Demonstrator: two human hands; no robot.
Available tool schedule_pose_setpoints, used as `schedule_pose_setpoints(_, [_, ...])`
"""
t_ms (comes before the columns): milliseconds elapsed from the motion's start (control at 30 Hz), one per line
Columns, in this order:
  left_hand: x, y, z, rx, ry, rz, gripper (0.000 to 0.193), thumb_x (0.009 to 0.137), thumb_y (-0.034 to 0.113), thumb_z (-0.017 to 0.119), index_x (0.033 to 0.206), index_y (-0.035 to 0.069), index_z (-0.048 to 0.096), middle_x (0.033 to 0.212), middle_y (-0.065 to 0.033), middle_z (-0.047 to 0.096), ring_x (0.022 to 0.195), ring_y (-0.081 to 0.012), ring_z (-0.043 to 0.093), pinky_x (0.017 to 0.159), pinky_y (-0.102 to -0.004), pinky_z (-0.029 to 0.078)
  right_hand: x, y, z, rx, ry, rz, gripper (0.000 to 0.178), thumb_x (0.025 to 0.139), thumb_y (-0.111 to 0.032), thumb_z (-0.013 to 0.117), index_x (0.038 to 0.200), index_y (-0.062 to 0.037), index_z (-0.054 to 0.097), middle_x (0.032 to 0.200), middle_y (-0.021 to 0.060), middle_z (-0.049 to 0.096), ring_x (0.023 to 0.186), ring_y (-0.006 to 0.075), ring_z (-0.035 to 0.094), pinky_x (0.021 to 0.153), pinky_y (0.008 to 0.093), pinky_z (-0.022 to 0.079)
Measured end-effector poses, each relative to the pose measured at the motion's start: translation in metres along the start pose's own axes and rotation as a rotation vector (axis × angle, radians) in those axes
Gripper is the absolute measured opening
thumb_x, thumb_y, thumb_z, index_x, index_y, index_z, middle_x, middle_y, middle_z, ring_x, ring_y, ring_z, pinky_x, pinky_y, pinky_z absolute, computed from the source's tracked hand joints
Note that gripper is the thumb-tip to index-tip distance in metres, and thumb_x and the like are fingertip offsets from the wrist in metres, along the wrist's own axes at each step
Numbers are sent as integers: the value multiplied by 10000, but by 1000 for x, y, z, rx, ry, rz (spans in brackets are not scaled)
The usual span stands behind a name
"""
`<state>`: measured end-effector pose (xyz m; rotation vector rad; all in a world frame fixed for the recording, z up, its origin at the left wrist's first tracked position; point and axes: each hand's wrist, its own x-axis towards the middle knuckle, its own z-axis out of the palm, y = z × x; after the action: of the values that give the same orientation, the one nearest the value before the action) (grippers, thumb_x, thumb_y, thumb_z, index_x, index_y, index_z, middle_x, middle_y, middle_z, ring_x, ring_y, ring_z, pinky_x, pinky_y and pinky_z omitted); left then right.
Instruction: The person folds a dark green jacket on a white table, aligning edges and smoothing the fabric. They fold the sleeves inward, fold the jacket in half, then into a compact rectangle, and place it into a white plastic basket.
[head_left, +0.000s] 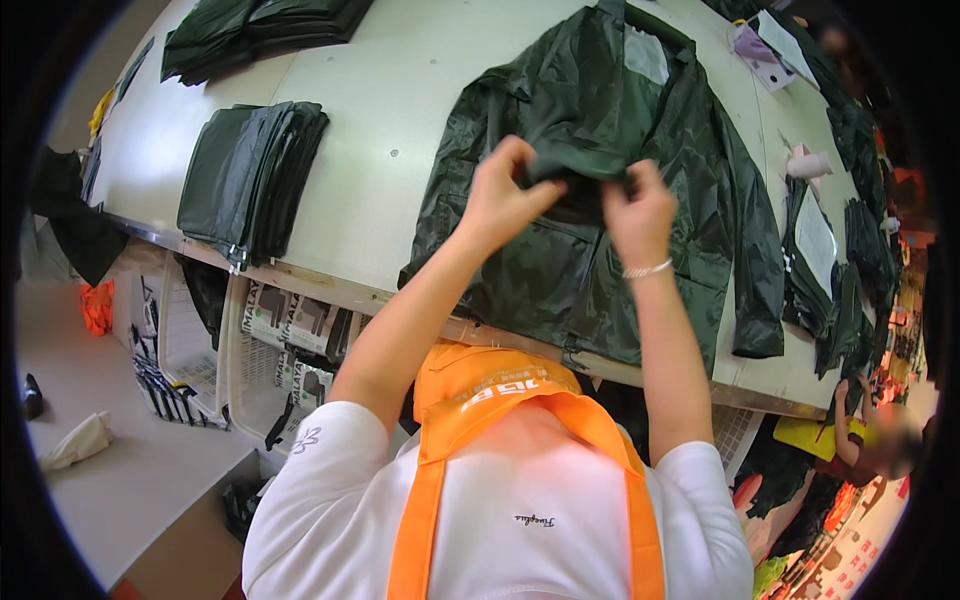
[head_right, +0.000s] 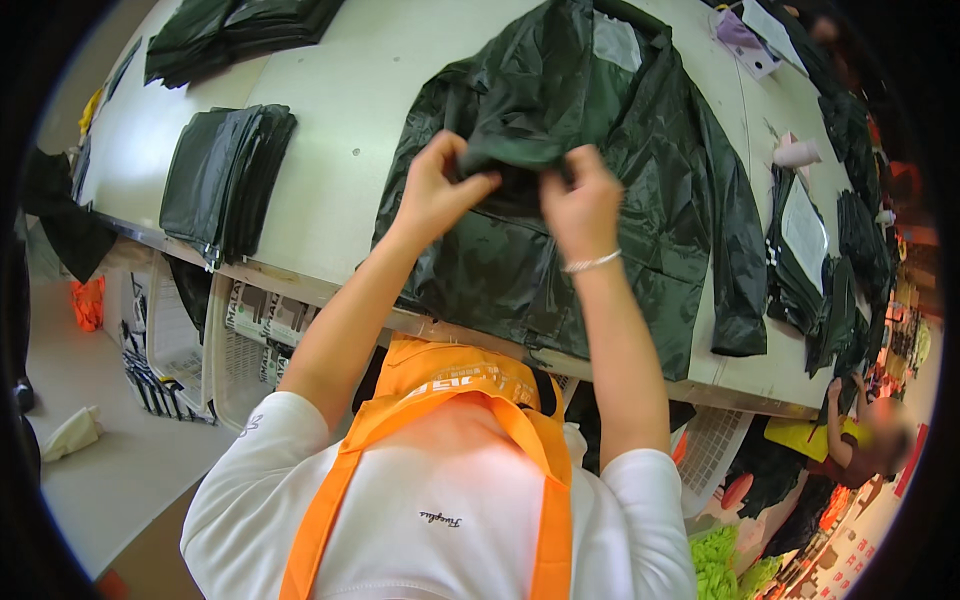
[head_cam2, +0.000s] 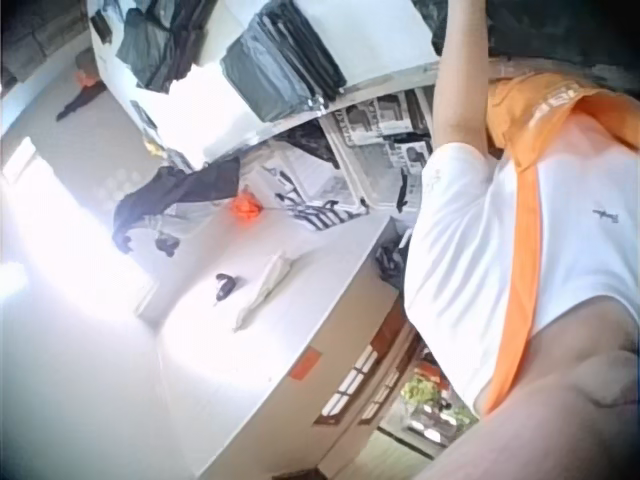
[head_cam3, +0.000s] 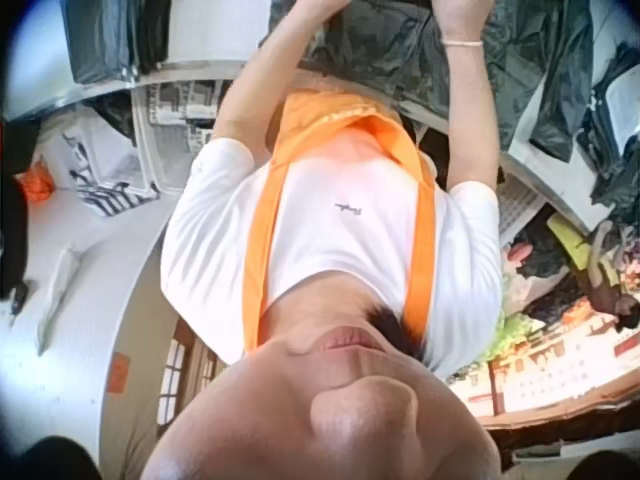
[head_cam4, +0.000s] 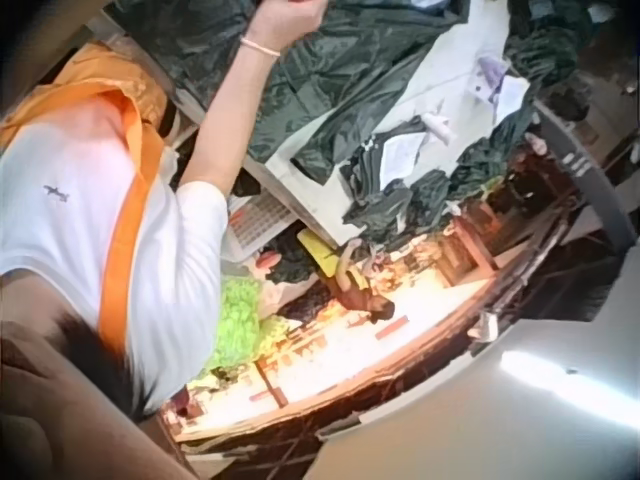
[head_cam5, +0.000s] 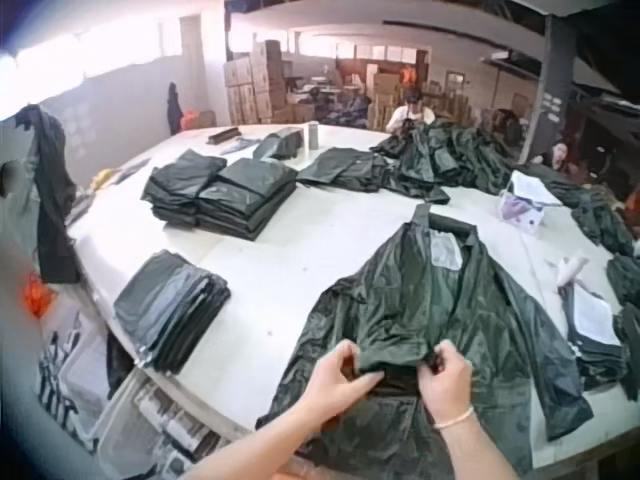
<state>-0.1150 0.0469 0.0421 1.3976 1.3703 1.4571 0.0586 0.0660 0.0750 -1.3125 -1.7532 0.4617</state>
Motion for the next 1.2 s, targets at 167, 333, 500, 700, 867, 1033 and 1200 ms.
schedule_pose_setpoints(167, [-14,15,12,262,124,114,151,678,-18,601,748,12,470,603,-139,479,547,-272,491,542,-313,422,20,37,-19,-101,168,131,142,672,60,631,748,-12,535,676,19,556,596,74,504,564,225,424])
schedule_pose_setpoints(333, [15,14,-8,249,277,-38,160,659,-16,594,755,11,469,579,-124,497,498,-246,462,525,-310,417,-9,-37,-13,382,-268,126,293,692,-86,780,777,-32,505,652,-24,427,583,49,368,515,220,343])
schedule_pose_setpoints(500, [0,26,-19,132,224,-26,202,656,-94,576,763,22,452,588,-11,455,538,-87,414,510,-251,367,-9,-15,-20,141,85,32,223,698,0,703,741,-39,487,569,-11,395,512,70,365,485,222,344])
schedule_pose_setpoints(700, [-7,35,-20,516,326,303,348,555,-45,709,826,75,526,976,-92,562,901,-320,532,758,-390,441,-6,-7,-31,103,255,-36,207,661,100,577,688,-56,443,558,-22,369,504,43,320,475,190,302])
schedule_pose_setpoints(867, [-17,47,-5,375,148,509,314,565,-54,740,804,45,563,847,-89,600,798,-279,584,697,-332,478,-23,-25,-29,76,76,-38,206,688,83,601,695,-58,451,560,-25,371,495,40,337,466,203,318])
schedule_pose_setpoints(1033, [-16,44,-10,333,109,557,254,564,-18,743,722,64,562,720,-34,590,674,-234,583,589,-323,466,-36,-27,-45,287,-248,169,204,824,-88,646,906,-33,467,746,9,483,641,61,447,588,217,400])
schedule_pose_setpoints(1200, [-17,43,-9,350,62,528,281,563,54,765,770,96,580,687,-10,581,627,-215,576,554,-311,432,-39,-32,-59,324,-376,249,192,937,-140,545,1037,-6,451,916,41,534,742,72,483,677,212,421])
